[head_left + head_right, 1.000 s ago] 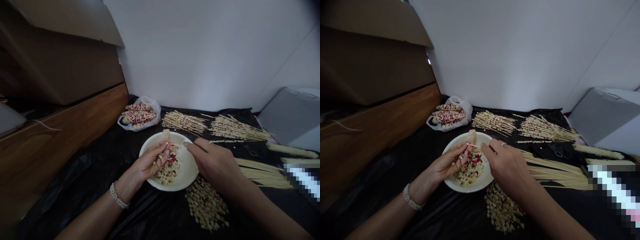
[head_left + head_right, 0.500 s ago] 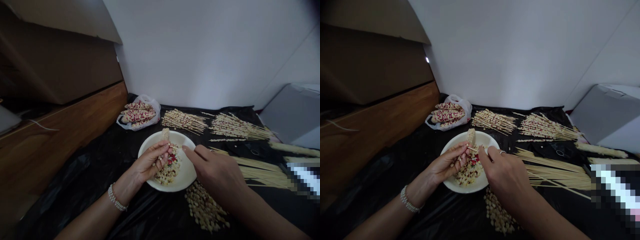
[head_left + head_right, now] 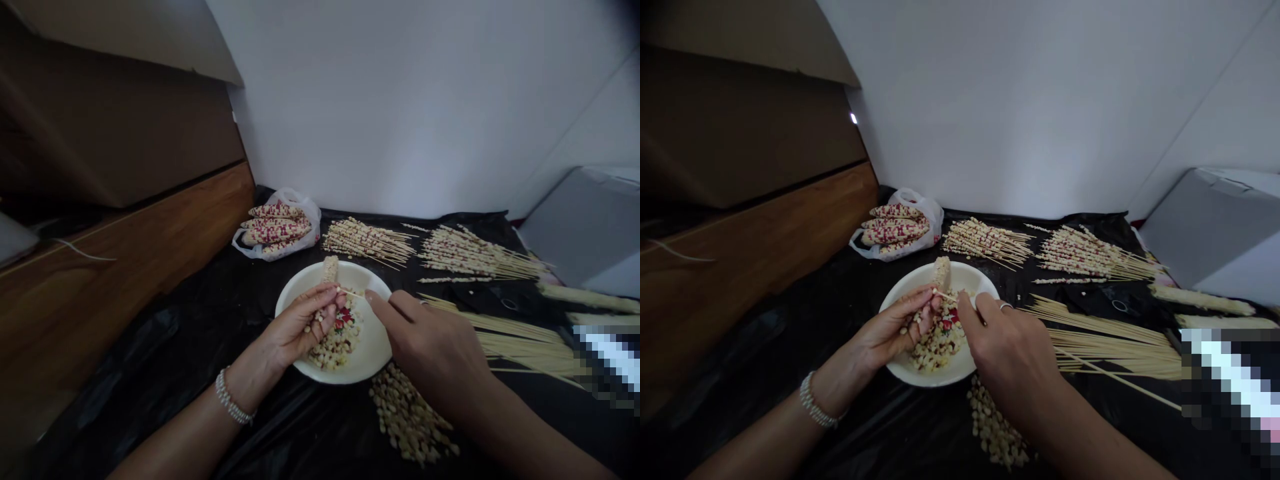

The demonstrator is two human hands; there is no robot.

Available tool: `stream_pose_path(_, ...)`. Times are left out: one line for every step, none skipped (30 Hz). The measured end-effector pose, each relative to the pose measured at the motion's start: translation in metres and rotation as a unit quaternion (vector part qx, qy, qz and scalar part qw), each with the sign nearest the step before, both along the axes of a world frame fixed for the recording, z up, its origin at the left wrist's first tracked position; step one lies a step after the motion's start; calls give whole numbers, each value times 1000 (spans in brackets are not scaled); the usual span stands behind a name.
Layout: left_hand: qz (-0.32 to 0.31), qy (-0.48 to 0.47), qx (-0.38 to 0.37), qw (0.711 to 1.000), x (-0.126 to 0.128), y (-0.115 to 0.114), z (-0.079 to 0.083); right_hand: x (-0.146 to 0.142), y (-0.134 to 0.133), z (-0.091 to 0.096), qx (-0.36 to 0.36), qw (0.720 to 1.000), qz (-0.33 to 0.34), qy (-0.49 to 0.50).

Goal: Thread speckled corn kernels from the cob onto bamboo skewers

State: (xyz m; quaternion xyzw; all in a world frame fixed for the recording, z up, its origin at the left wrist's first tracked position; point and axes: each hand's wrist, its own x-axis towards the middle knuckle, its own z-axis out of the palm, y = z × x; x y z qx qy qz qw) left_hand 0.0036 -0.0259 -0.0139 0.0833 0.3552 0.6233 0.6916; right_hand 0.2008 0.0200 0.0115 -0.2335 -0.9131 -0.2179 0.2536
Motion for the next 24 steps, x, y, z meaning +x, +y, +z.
stream_pose_path(4, -1, -4, 1000, 0, 0, 0, 0, 0, 0, 0, 1000, 2, 1)
stream_pose_path(8, -2, -8, 1000, 0, 0, 1, 0, 0, 0, 1, 1000, 6, 1)
stream_pose_path(10, -3, -10, 1000, 1, 0, 1, 0, 0, 0, 1, 1000, 8, -1)
stream_pose_path(11, -4, -10, 1000, 1, 0, 1, 0, 0, -1, 1, 1000, 8, -1)
stream_pose_path(10, -5, -9, 1000, 1, 0, 2, -1, 0, -1, 1, 1000, 8, -1)
stream_pose_path(8, -5, -8, 1000, 1, 0, 1, -1, 0, -2, 0, 1000, 5, -2)
stream_pose_path(6, -5, -5, 1000, 1, 0, 1, -1, 0, -2, -2, 1000, 2, -3)
stream_pose_path(6, -4, -6, 1000, 0, 0, 1, -2, 0, -3, -4, 1000, 0, -4)
stream_pose_path(7, -3, -7, 1000, 0, 0, 1, -2, 0, -4, -4, 1000, 0, -4)
stream_pose_path(9, -3, -10, 1000, 0, 0, 0, -2, 0, -4, -4, 1000, 1, -4)
stream_pose_path(11, -3, -12, 1000, 0, 0, 0, -2, 0, -5, -3, 1000, 2, -4)
stream_pose_path(12, -2, -13, 1000, 0, 0, -1, -2, 0, -5, -3, 1000, 2, -4)
stream_pose_path(12, 0, -14, 1000, 0, 0, -1, -2, 0, -5, -4, 1000, 3, -5)
stream_pose_path(12, 2, -14, 1000, 0, 0, -2, -3, -1, -6, -5, 1000, 3, -7)
stream_pose_path(14, 7, -13, 1000, 1, 0, -2, -3, -1, -6, -6, 1000, 1, -9)
stream_pose_path(16, 13, -13, 1000, 1, 0, -3, -4, -2, -6, -4, 1000, -1, -10)
stream_pose_path(20, 22, -12, 1000, 2, 0, -3, -4, -3, -7, 0, 1000, -2, -10)
stream_pose_path(25, 33, -9, 999, 2, 0, -4, -5, -4, -7, 7, 1000, -4, -9)
stream_pose_path(30, 44, -3, 999, 3, 0, -5, -6, -6, -7, 15, 1000, -6, -8)
stream_pose_path(33, 56, 5, 998, 4, 0, -5, -6, -7, -8, 22, 1000, -9, -7)
stream_pose_path(36, 69, 14, 997, 5, 1, -6, -7, -9, -8, 29, 1000, -10, -4)
stream_pose_path(39, 81, 23, 996, 5, 1, -7, -7, -10, -8, 33, 999, -10, -2)
stream_pose_path(42, 91, 30, 995, 6, 1, -7, -7, -11, -9, 35, 999, -9, -2)
stream_pose_path(44, 99, 34, 994, 6, 1, -7, -8, -11, -9, 36, 999, -6, 0)
